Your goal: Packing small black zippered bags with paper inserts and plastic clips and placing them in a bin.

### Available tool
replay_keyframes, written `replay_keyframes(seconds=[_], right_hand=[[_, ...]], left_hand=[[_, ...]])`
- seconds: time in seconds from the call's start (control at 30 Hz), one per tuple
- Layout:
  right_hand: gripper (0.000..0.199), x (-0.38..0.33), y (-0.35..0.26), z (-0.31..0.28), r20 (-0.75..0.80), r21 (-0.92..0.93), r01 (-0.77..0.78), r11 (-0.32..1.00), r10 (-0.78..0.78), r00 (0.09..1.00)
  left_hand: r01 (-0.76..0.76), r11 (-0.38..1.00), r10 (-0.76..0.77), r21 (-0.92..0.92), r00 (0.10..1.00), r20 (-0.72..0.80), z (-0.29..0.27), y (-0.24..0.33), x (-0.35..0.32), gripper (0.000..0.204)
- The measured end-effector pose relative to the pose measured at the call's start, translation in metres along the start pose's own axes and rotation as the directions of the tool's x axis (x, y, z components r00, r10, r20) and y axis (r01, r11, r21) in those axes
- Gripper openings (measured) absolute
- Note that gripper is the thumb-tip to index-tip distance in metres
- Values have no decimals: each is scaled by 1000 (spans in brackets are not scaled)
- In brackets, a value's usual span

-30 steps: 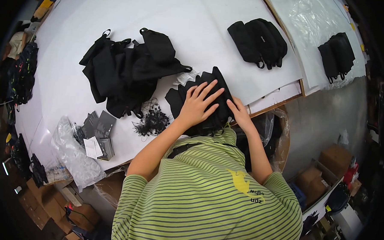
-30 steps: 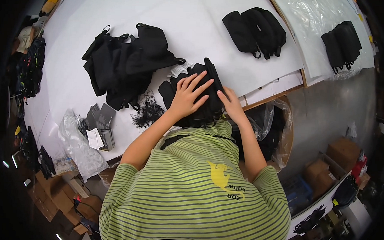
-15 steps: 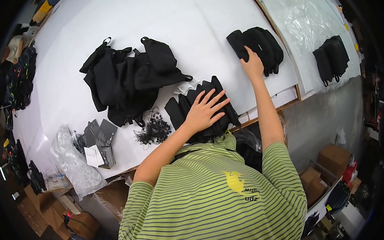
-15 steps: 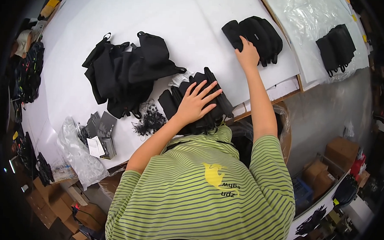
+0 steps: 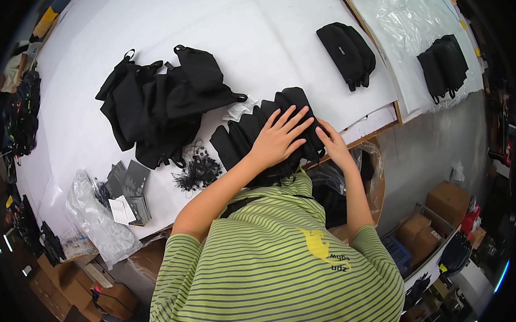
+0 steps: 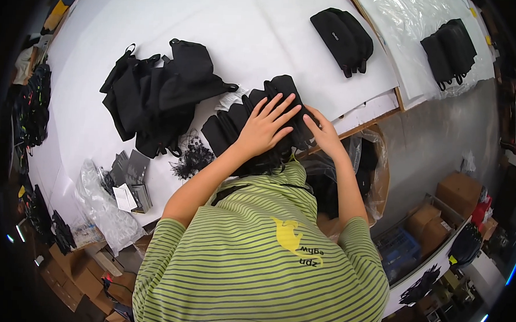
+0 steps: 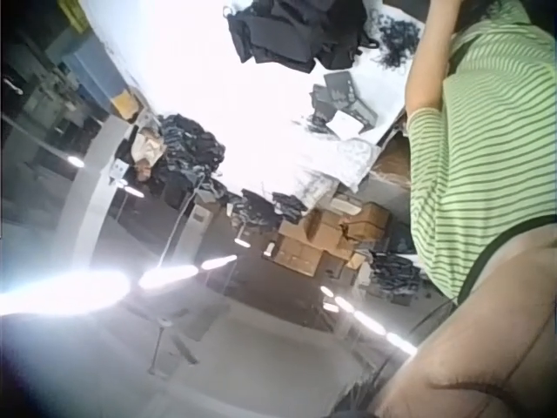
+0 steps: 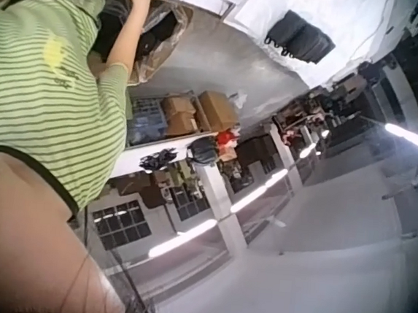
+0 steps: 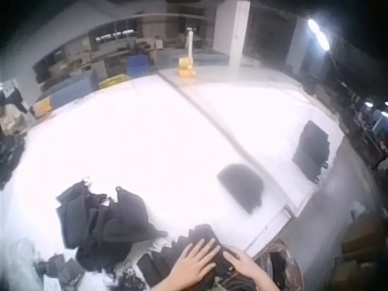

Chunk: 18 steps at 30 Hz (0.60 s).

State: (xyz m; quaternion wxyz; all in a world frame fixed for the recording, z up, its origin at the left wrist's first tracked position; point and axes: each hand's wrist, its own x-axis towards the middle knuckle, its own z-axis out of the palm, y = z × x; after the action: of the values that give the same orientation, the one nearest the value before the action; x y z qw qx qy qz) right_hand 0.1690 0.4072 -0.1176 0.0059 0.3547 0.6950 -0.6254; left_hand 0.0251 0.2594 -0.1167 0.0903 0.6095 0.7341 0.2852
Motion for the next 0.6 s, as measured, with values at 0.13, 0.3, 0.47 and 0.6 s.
replay_keyframes(seconds=[0.13, 0.3, 0.47, 0.6], right_hand=[[51, 4, 8, 6, -118, -209, 46, 977, -72, 990], [54, 46, 0, -21, -232, -320, -26, 947, -51, 971], [50, 154, -17, -90, -525, -808, -10, 589, -712, 467], [44, 172, -17, -105, -512, -819, -189, 542, -539, 668]], left_hand=[[-17, 1000, 17, 21, 1000, 14, 11, -3, 0, 48], [21, 999, -22, 47, 999, 26, 10, -4, -7, 46], [1, 999, -2, 46, 1000, 28, 11, -1, -5, 46], [19, 1000, -19, 21, 999, 29, 11, -2, -6, 45]])
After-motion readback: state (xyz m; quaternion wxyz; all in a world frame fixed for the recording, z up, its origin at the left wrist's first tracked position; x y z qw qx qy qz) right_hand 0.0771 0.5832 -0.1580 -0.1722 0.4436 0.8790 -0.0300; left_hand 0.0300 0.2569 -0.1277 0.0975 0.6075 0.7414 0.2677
